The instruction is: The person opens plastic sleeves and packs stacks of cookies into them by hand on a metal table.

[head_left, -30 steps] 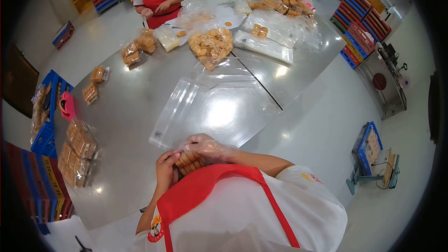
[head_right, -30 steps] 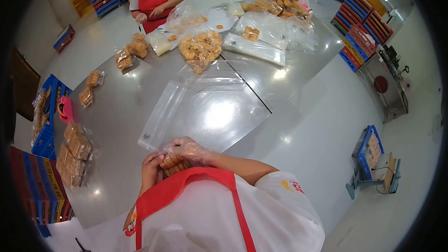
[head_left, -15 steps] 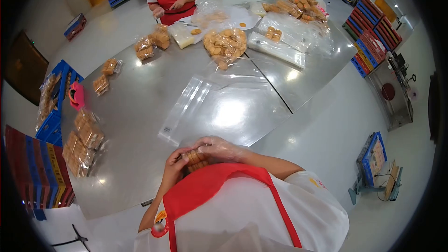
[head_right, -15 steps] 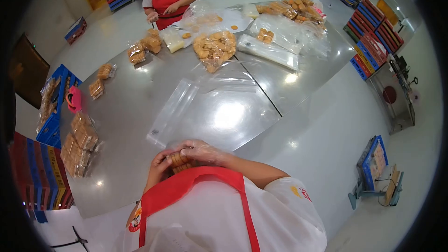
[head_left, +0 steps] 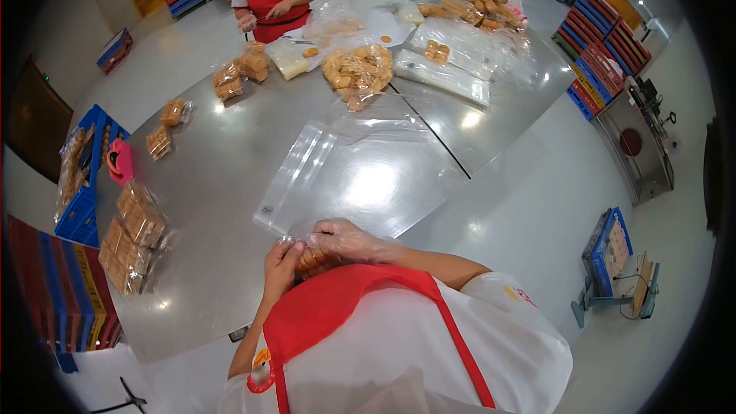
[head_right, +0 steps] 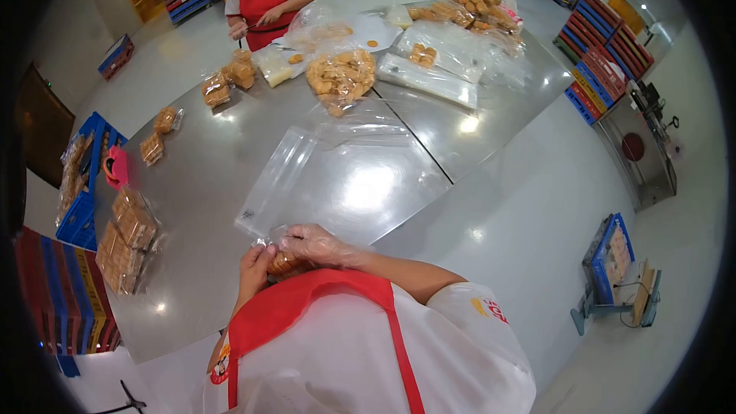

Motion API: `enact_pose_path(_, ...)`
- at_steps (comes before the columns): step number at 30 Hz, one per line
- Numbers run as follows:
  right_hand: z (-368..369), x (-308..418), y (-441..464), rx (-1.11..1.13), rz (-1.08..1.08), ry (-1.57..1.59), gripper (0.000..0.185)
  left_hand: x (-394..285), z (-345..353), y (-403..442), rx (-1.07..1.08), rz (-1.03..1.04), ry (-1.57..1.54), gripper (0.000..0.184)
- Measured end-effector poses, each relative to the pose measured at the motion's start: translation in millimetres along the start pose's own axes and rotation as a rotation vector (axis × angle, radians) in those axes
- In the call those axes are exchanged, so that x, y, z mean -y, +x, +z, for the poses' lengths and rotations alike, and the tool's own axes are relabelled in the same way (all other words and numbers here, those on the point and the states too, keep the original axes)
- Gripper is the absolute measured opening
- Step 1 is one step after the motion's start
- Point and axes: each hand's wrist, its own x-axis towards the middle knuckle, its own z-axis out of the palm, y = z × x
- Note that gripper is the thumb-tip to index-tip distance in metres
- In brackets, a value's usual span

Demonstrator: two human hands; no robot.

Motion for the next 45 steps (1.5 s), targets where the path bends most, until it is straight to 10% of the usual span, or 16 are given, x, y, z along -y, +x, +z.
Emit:
enact_pose_path(17, 2, 5, 0, -0.153, -0.012, -0.085, 0.022, -6, 12, 0, -0.096, 0.195, -0.038, 0.002)
enact_pose_path(28, -11, -1, 19, -0.088, 0.112, -0.125, 0.015, 5, -5, 8, -0.064, -0.052, -0.003, 0.014)
enact_pose_path(38, -18, -4, 8, -0.017, 0.201, 0.017, 0.024, -35, 26, -15, 0.105, 0.099, 0.739, 0.069)
enact_pose_path(45, -9, -1, -7, -0.029, 0.189, -0.012, 0.038, -38, 21, -20, 0.123, 0.113, 0.798, 0.069)
